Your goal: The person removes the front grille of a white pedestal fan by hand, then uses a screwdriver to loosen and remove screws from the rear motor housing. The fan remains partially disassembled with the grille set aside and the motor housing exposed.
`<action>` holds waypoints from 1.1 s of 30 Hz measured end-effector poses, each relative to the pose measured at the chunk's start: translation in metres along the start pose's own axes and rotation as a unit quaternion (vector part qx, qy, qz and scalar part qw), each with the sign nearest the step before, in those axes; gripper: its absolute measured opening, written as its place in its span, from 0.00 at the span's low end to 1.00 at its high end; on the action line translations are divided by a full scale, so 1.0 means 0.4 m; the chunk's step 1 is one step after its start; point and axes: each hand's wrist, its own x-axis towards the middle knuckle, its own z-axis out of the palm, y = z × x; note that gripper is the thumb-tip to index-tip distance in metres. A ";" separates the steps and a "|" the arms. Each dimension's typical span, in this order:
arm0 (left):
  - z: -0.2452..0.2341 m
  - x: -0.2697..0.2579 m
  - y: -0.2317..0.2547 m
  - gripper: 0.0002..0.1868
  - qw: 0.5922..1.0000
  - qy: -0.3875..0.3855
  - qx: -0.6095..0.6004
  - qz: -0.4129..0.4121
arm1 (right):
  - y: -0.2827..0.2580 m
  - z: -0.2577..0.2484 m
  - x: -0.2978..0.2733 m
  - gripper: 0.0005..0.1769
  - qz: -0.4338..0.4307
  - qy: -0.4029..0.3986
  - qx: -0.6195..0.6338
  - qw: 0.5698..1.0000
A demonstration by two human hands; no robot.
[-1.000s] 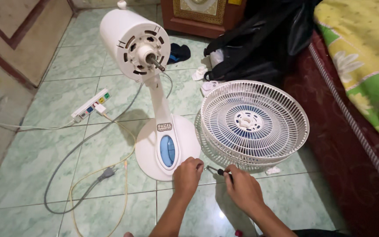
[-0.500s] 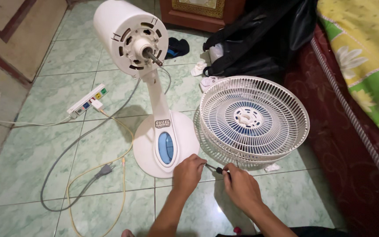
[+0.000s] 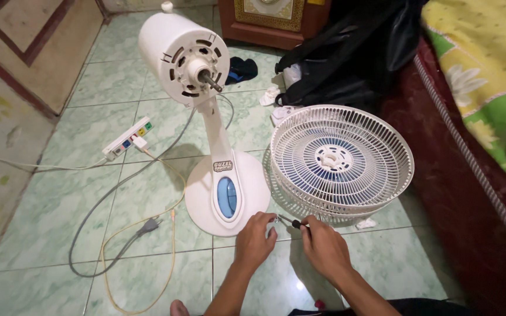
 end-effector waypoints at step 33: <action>-0.631 0.363 0.285 0.57 0.905 0.309 0.158 0.245 | -0.568 -0.266 0.101 0.12 -0.218 0.201 0.122 0.947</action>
